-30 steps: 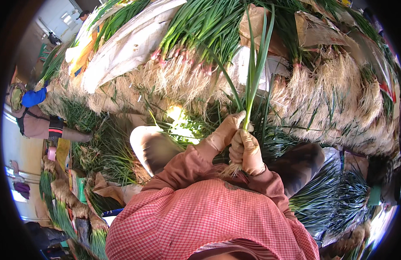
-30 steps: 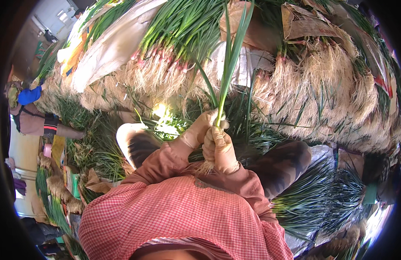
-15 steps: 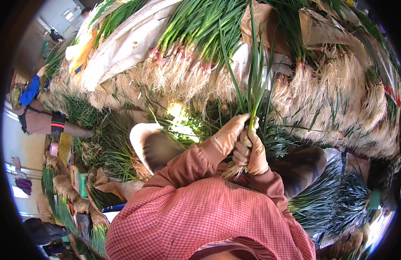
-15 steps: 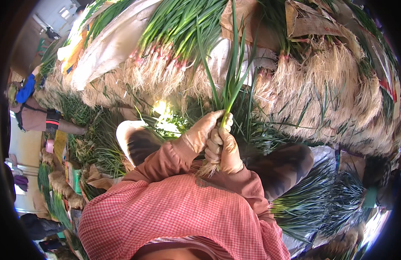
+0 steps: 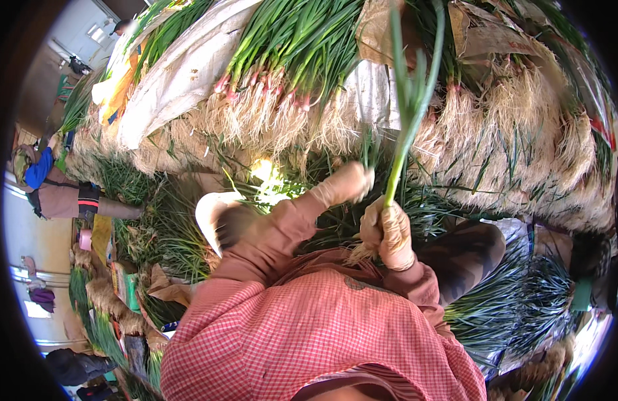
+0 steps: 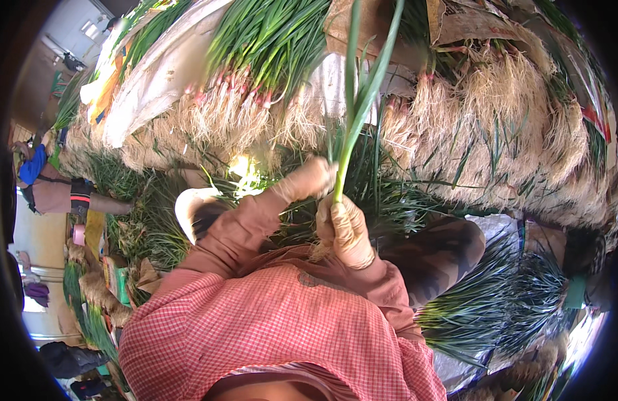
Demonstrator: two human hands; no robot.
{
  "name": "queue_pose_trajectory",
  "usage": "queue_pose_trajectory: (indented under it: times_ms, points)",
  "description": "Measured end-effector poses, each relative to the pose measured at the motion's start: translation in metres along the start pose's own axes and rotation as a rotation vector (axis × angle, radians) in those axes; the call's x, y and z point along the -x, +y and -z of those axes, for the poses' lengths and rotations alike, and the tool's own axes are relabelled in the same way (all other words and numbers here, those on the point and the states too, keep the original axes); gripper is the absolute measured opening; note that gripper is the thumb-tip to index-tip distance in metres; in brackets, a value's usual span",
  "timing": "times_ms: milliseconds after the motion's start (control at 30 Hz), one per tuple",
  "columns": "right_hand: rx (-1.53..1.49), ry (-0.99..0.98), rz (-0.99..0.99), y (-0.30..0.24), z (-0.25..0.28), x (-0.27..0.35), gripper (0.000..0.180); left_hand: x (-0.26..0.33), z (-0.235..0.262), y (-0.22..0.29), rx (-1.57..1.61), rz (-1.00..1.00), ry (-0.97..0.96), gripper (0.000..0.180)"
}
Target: The person sits on the floor and repeatedly picks up bunches of green onions, aligns them by the roots, and places them into a growing pile. The person handles the onions by hand, adjusting the stems and roots to form neat bundles.
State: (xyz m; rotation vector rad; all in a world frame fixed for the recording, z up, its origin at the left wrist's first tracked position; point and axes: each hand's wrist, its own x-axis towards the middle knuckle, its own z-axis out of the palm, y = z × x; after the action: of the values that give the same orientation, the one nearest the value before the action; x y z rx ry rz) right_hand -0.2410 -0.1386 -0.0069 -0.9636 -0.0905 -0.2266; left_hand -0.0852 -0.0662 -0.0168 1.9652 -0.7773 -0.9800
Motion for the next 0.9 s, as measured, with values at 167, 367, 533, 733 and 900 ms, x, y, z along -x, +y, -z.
queue_pose_trajectory:
  times_ms: [167,367,533,733,900]
  points:
    - [-0.101,0.047,-0.147,-0.017,0.035,-0.024,0.044,0.015,0.068,0.046,-0.696,0.029,0.416,0.046]
    - [-0.282,0.113,-0.280,0.003,0.061,-0.032,0.023,-0.037,0.164,0.071,-1.148,0.343,0.528,0.021]
    - [-0.297,0.066,-0.287,0.001,0.066,-0.022,0.022,0.028,0.134,0.090,-0.401,-0.202,1.028,0.030]
    - [-0.217,0.205,-0.299,0.024,0.045,-0.024,0.029,0.036,-0.013,0.021,-0.145,-0.144,0.456,0.023]
    - [-0.007,0.423,-0.454,0.037,0.039,-0.004,0.030,0.022,-0.050,-0.024,0.113,-0.062,0.455,0.020]
